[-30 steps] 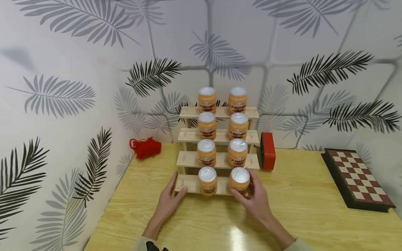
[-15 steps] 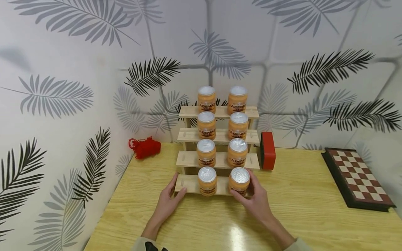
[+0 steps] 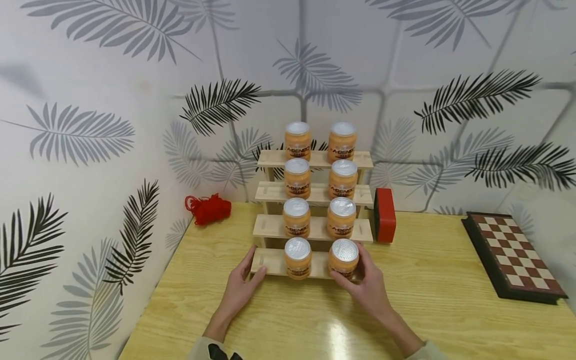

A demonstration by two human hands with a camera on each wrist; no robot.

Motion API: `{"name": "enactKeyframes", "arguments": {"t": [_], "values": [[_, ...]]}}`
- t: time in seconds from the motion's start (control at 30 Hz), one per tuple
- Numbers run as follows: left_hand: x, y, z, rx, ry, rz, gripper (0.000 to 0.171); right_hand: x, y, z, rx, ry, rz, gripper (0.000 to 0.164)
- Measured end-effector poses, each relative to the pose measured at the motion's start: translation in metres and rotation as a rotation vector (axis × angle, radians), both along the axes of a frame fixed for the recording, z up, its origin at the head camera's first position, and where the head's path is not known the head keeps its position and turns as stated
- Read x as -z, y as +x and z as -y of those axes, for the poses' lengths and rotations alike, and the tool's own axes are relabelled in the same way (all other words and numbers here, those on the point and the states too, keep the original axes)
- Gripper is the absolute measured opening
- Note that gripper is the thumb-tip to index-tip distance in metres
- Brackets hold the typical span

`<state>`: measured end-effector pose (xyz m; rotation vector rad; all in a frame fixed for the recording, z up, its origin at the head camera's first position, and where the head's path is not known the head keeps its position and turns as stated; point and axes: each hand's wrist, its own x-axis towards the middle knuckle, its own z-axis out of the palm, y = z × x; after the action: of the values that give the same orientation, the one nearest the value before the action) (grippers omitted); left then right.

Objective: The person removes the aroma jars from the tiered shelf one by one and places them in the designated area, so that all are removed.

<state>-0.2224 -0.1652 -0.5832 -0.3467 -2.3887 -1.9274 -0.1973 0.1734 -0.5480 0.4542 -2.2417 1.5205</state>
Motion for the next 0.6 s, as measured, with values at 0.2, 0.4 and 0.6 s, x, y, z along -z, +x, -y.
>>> {"name": "enactKeyframes", "arguments": {"t": [0.2, 0.4, 0.6], "values": [[-0.0001, 0.0002, -0.0010, -0.010, 0.011, 0.018, 0.074, -0.0025, 0.0001, -0.0012, 0.001, -0.009, 0.034, 0.081], [0.0016, 0.0020, -0.0010, -0.020, -0.004, 0.007, 0.073, -0.0062, 0.0026, -0.0015, 0.014, -0.017, 0.082, 0.083], [0.0018, 0.0006, -0.0015, -0.013, -0.004, 0.001, 0.073, -0.0089, 0.0027, -0.0020, 0.026, -0.030, 0.091, 0.083]]}}
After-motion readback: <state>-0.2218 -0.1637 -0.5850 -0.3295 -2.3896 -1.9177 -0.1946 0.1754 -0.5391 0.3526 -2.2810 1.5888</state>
